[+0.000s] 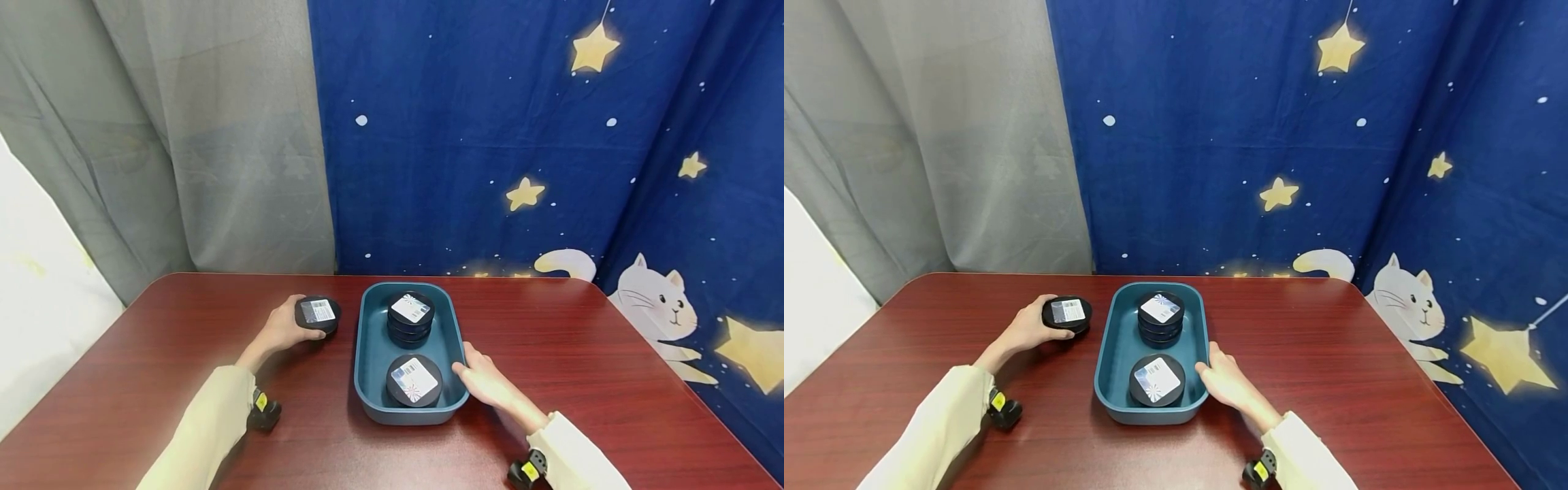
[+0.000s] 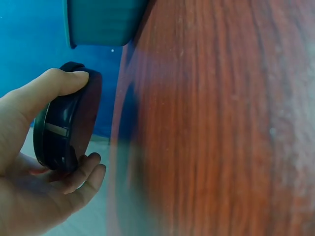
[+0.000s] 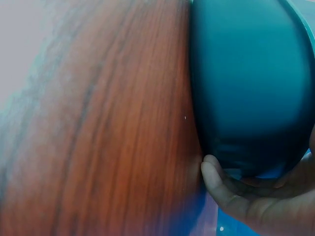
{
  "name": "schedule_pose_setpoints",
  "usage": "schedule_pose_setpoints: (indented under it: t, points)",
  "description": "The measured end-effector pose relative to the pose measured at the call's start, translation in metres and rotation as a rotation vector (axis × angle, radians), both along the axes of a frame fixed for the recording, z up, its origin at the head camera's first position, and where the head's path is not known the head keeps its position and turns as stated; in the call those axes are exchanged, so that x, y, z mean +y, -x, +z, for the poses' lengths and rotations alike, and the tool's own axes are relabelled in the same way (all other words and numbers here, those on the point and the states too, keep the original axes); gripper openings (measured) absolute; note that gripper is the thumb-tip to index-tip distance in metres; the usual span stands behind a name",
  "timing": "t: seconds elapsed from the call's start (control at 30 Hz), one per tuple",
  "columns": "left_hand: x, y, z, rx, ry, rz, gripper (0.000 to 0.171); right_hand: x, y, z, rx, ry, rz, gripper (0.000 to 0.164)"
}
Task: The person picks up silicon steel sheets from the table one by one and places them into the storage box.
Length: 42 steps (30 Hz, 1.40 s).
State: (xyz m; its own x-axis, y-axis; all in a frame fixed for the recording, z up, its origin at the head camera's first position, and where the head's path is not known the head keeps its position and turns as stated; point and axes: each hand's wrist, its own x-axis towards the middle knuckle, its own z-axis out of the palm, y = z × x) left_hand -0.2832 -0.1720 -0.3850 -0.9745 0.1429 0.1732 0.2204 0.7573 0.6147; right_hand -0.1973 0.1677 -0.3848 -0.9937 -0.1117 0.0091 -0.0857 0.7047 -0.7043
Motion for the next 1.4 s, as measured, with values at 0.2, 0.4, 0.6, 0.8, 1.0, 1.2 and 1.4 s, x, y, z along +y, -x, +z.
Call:
schedule_pose_setpoints:
  t: [0.2,0.4,0.6,0.8,1.0,1.2,1.4]
  points:
    - [-0.002,-0.006,0.005,-0.01,0.0,0.005,0.086,0.0,0.0,0.0,0.001,-0.002,0.0,0.036]
    - [-0.002,-0.011,0.01,0.019,-0.027,-0.01,0.086,0.001,0.0,0.0,-0.007,0.002,0.001,0.035]
    - [0.003,-0.017,0.016,0.103,-0.069,-0.034,0.085,0.0,0.0,0.0,-0.003,0.007,0.005,0.035]
    - [0.011,-0.023,0.023,0.145,-0.127,-0.098,0.082,0.001,0.0,-0.001,-0.008,0.016,0.005,0.035]
    - [0.022,-0.028,0.03,0.145,-0.211,-0.174,0.08,0.001,0.001,-0.001,-0.013,0.019,0.002,0.035]
    - [0.033,-0.034,0.034,0.123,-0.234,-0.209,0.081,0.001,0.001,-0.001,-0.013,0.019,-0.001,0.035]
    - [0.04,-0.04,0.038,0.13,-0.234,-0.244,0.082,0.001,0.001,-0.001,-0.02,0.022,0.002,0.036]
